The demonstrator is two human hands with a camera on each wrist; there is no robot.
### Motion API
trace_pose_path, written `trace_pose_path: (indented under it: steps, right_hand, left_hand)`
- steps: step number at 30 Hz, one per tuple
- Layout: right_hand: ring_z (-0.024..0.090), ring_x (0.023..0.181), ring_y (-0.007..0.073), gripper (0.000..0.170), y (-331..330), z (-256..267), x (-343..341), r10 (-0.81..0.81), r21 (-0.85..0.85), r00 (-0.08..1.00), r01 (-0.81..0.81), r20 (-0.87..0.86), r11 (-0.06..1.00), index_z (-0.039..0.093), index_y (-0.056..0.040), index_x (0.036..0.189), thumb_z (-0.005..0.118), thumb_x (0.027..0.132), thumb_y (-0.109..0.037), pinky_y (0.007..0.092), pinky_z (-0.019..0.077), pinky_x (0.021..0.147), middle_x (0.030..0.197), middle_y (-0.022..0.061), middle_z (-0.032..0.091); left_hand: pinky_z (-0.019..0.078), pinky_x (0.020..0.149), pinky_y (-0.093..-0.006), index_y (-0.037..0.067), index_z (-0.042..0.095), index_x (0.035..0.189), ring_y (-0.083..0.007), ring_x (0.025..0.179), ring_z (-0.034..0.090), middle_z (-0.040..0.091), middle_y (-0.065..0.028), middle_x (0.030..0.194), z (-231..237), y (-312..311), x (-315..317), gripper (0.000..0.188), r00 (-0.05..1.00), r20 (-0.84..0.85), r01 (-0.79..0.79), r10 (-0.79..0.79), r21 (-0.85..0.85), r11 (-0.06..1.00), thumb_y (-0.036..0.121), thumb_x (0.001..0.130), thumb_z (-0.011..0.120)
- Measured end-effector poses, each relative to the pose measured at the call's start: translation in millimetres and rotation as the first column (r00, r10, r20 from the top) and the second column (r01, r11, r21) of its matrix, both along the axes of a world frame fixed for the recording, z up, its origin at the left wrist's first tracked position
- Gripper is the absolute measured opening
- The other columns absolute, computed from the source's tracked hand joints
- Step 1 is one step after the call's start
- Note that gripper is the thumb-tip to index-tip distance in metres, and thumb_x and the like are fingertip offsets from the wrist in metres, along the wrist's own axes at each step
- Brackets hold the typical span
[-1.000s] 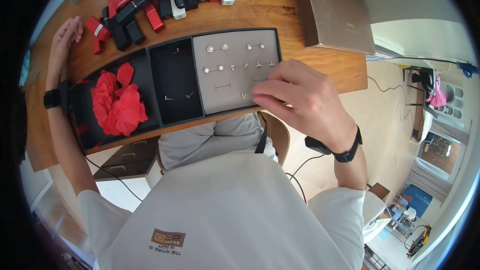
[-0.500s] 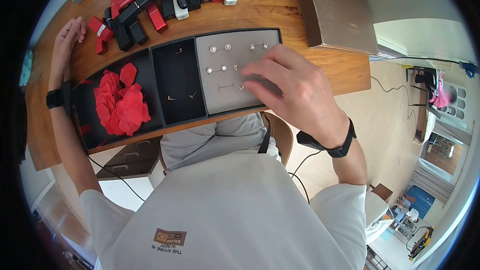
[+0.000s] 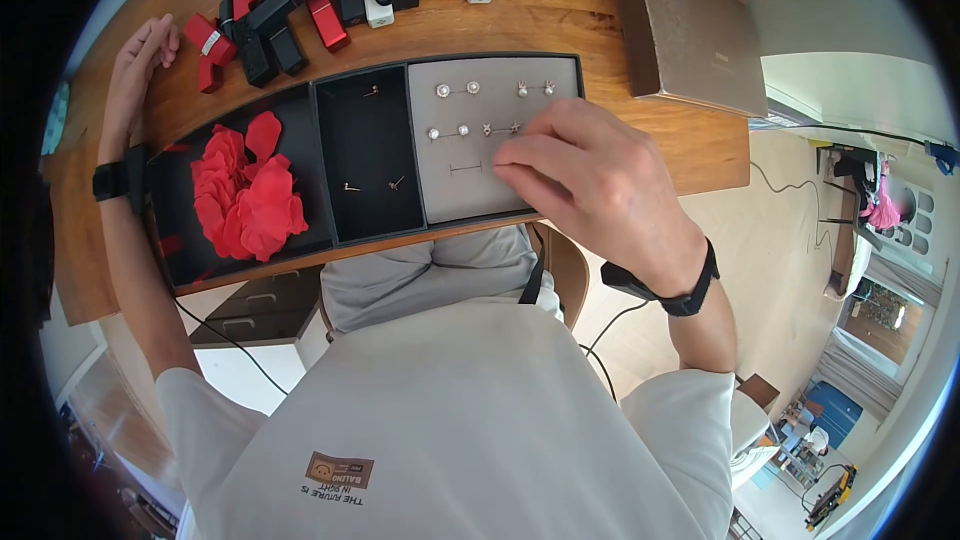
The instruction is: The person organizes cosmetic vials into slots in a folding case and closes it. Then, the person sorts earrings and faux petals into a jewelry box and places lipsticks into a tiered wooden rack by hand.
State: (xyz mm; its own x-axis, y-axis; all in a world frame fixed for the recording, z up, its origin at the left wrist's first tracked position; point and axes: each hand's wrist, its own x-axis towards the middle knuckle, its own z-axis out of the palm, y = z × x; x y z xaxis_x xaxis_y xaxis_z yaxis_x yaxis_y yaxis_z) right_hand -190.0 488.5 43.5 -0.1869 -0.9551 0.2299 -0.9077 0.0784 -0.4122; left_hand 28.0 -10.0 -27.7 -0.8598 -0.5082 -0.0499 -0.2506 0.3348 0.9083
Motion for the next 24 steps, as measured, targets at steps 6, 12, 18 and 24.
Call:
trace_pose_path:
  steps: [6,12,18,24]
  right_hand:
    - [0.067,0.074,0.0230,0.012,-5,2,6,-0.065,0.045,0.993,0.061,0.098,0.997,0.078,-0.0090,0.093,0.083,0.081,-0.007,0.0333,0.0553,0.063,0.087,0.0046,0.067]
    - [0.066,0.071,0.0218,0.014,-2,6,4,-0.197,0.008,0.979,0.197,0.050,0.980,0.078,-0.0083,0.095,0.083,0.082,-0.005,0.0315,0.0537,0.060,0.086,0.0054,0.066]
    - [0.066,0.073,0.0208,0.016,3,9,6,-0.081,-0.025,0.996,0.080,-0.041,0.996,0.079,-0.0081,0.093,0.085,0.078,-0.005,0.0320,0.0543,0.060,0.084,0.0047,0.067]
    - [0.066,0.074,0.0203,0.017,2,2,4,-0.065,-0.030,0.994,0.063,-0.093,0.998,0.081,-0.0084,0.094,0.084,0.077,-0.005,0.0319,0.0557,0.061,0.084,0.0038,0.067]
  left_hand:
    - [0.0370,0.077,-0.0217,0.013,0.055,0.090,-0.0050,0.080,0.044,0.050,0.0055,0.087,-1,-2,0,0.032,1.000,-0.003,0.015,-0.015,-0.008,1.000,0.034,0.112,0.051]
    - [0.0372,0.077,-0.0217,0.013,0.055,0.090,-0.0047,0.080,0.044,0.050,0.0057,0.087,0,-2,0,0.031,1.000,0.000,0.024,-0.024,-0.021,1.000,0.035,0.112,0.051]
    - [0.0373,0.078,-0.0216,0.013,0.056,0.090,-0.0043,0.080,0.045,0.051,0.0059,0.087,-3,-5,1,0.031,1.000,0.004,0.010,-0.009,-0.012,1.000,0.035,0.112,0.051]
    - [0.0375,0.078,-0.0215,0.013,0.057,0.091,-0.0042,0.080,0.045,0.051,0.0060,0.087,-3,-5,1,0.031,1.000,-0.006,0.016,-0.016,-0.009,1.000,0.035,0.112,0.051]
